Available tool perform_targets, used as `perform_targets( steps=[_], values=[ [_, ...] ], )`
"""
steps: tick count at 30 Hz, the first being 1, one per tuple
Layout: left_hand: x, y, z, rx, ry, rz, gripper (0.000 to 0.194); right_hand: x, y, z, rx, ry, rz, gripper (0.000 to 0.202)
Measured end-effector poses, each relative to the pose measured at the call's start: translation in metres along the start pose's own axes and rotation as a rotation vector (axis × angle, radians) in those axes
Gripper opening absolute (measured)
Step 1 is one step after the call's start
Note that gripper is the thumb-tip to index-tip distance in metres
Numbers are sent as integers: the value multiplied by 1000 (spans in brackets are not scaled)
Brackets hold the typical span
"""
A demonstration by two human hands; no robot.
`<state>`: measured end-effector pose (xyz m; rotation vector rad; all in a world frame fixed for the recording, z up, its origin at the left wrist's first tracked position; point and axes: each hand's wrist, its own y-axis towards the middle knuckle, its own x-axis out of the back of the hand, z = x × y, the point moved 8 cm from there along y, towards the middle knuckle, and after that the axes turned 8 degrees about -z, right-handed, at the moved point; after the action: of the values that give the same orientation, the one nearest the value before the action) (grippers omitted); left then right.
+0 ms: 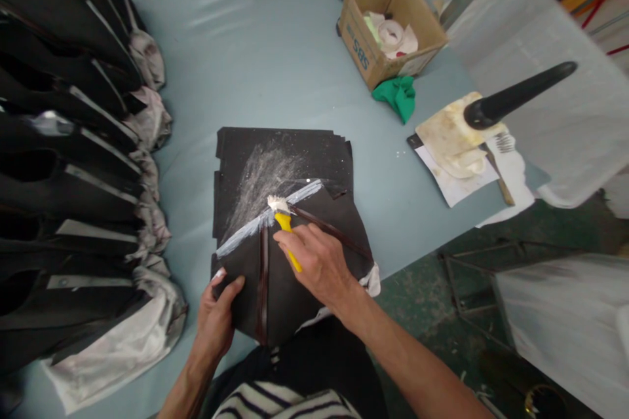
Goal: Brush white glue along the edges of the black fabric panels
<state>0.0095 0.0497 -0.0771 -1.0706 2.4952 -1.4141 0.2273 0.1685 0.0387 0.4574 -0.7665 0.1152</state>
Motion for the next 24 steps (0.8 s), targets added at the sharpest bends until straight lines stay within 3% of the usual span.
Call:
perform_targets(
  steps=[3, 9, 15, 18, 24],
  values=[
    [-1, 1, 1, 12, 4, 3, 66, 8, -4, -2, -31, 39, -11, 18],
    [1, 0, 2, 13, 15, -2, 66, -2, 12, -29, -177, 208, -60, 19],
    [-4, 3, -1, 4, 7, 28, 66, 41, 17, -87, -460, 350, -111, 28],
    [-7, 4, -4, -13, 9, 31, 64, 52, 20, -112, -543, 433, -35, 39],
    [-10, -1, -9, 2, 42, 61, 63, 41, 52, -149, -624, 553, 211, 65]
  ],
)
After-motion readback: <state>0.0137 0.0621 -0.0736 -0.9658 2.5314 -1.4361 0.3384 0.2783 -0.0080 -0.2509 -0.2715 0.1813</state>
